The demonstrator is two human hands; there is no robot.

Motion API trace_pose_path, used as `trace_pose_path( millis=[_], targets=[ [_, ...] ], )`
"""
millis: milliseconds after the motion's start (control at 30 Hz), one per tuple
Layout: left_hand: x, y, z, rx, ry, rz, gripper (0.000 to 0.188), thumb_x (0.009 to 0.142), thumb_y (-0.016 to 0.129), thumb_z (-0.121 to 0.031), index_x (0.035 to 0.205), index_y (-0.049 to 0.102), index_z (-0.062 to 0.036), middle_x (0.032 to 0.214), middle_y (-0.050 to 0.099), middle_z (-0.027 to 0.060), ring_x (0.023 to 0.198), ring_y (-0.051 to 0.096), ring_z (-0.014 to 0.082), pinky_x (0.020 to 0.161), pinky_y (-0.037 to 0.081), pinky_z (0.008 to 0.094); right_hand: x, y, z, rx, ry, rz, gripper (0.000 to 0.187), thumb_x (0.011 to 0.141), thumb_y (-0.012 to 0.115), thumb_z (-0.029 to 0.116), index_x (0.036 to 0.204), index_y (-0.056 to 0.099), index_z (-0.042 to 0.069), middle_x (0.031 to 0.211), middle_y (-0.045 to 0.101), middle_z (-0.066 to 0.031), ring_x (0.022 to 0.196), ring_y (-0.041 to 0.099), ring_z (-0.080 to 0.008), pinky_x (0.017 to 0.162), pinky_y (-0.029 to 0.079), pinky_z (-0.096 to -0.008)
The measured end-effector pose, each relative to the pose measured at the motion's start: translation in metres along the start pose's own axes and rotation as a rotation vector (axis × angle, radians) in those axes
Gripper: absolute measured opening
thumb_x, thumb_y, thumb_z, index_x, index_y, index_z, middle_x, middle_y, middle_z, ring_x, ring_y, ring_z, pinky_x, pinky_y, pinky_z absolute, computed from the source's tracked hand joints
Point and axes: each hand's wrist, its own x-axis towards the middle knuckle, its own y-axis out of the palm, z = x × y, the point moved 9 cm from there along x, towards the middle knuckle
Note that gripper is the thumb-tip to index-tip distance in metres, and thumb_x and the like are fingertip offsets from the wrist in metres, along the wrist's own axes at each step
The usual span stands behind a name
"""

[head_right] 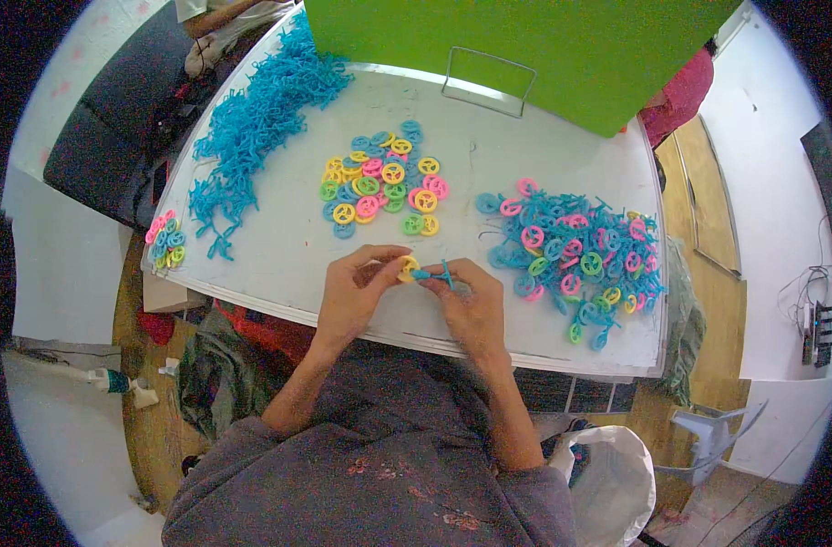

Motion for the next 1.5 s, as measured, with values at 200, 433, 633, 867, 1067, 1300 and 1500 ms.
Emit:
trace_pose_path(
  millis=[200, 433, 633, 867, 1067, 1300, 1500],
  targets=[
    [-0.003, 0.006, 0.006, -0.155, -0.103, 0.073, 0.023, 0.093, 0.060, -0.009, 0.111, 0.063, 0.0037, 0.104, 0.066, 0.0094, 0.088, 0.066, 0.0162, 0.073, 0.059, 0.0285, 0.000, 0.003, -0.011, 0.123, 0.120, 0.084, 0.011, 0.082, 0.068, 0.000, 0.093, 0.068, -0.002, 0.086, 0.068, -0.0047, 0.083, 0.060, -0.0084, 0.077, 0.047, -0.0234],
    [-0.002, 0.011, 0.015, -0.235, -0.296, 0.136, 0.025, 0.093, 0.059, -0.010, 0.114, 0.061, 0.0022, 0.104, 0.064, 0.0080, 0.087, 0.065, 0.0151, 0.065, 0.061, 0.0306, 0.002, -0.003, -0.013, 0.024, 0.085, 0.200, 0.012, 0.082, 0.069, 0.001, 0.094, 0.067, -0.003, 0.084, 0.068, -0.0046, 0.077, 0.060, -0.0074, 0.069, 0.046, -0.0217],
    [-0.002, 0.012, 0.007, -0.202, -0.077, 0.095, 0.023, 0.094, 0.057, -0.008, 0.113, 0.061, 0.0023, 0.104, 0.063, 0.0080, 0.085, 0.065, 0.0146, 0.064, 0.061, 0.0304, 0.000, -0.003, -0.013, 0.132, 0.194, 0.142, 0.015, 0.079, 0.071, 0.005, 0.092, 0.069, -0.002, 0.079, 0.068, -0.0047, 0.068, 0.054, -0.0069, 0.061, 0.042, -0.0246],
    [-0.011, 0.012, -0.013, 0.088, 0.205, -0.060, 0.012, 0.092, 0.054, 0.002, 0.101, 0.061, 0.0037, 0.093, 0.060, 0.0089, 0.082, 0.064, 0.0142, 0.066, 0.059, 0.0286, -0.004, 0.001, -0.024, 0.136, 0.239, 0.163, 0.016, 0.079, 0.074, 0.007, 0.094, 0.071, 0.001, 0.063, 0.059, 0.0044, 0.054, 0.041, -0.0011, 0.046, 0.029, -0.0216],
    [-0.019, 0.015, -0.030, 0.441, 0.452, -0.163, 0.016, 0.082, 0.054, 0.013, 0.092, 0.062, 0.0026, 0.085, 0.055, 0.0122, 0.068, 0.063, 0.0236, 0.059, 0.055, 0.0295, -0.002, 0.002, -0.025, 0.088, 0.236, 0.155, 0.015, 0.081, 0.072, 0.007, 0.094, 0.071, 0.000, 0.066, 0.060, 0.0040, 0.056, 0.044, -0.0011, 0.047, 0.031, -0.0211],
    [-0.012, 0.010, -0.031, 0.285, 0.398, -0.183, 0.018, 0.081, 0.055, 0.014, 0.091, 0.063, 0.0031, 0.081, 0.054, 0.0117, 0.070, 0.062, 0.0220, 0.058, 0.054, 0.0296, -0.004, 0.010, -0.028, 0.333, 0.303, 0.093, 0.021, 0.085, 0.069, 0.011, 0.098, 0.067, -0.005, 0.081, 0.068, -0.0053, 0.071, 0.061, -0.0085, 0.063, 0.047, -0.0221],
    [-0.015, 0.012, -0.036, 0.382, 0.417, -0.206, 0.019, 0.080, 0.056, 0.014, 0.091, 0.065, 0.0024, 0.079, 0.055, 0.0109, 0.070, 0.059, 0.0192, 0.057, 0.048, 0.0279, -0.008, 0.018, -0.040, 0.520, 0.356, 0.142, 0.022, 0.089, 0.066, 0.016, 0.097, 0.066, -0.005, 0.084, 0.068, -0.0071, 0.076, 0.063, -0.0114, 0.071, 0.050, -0.0247]
  ],
)
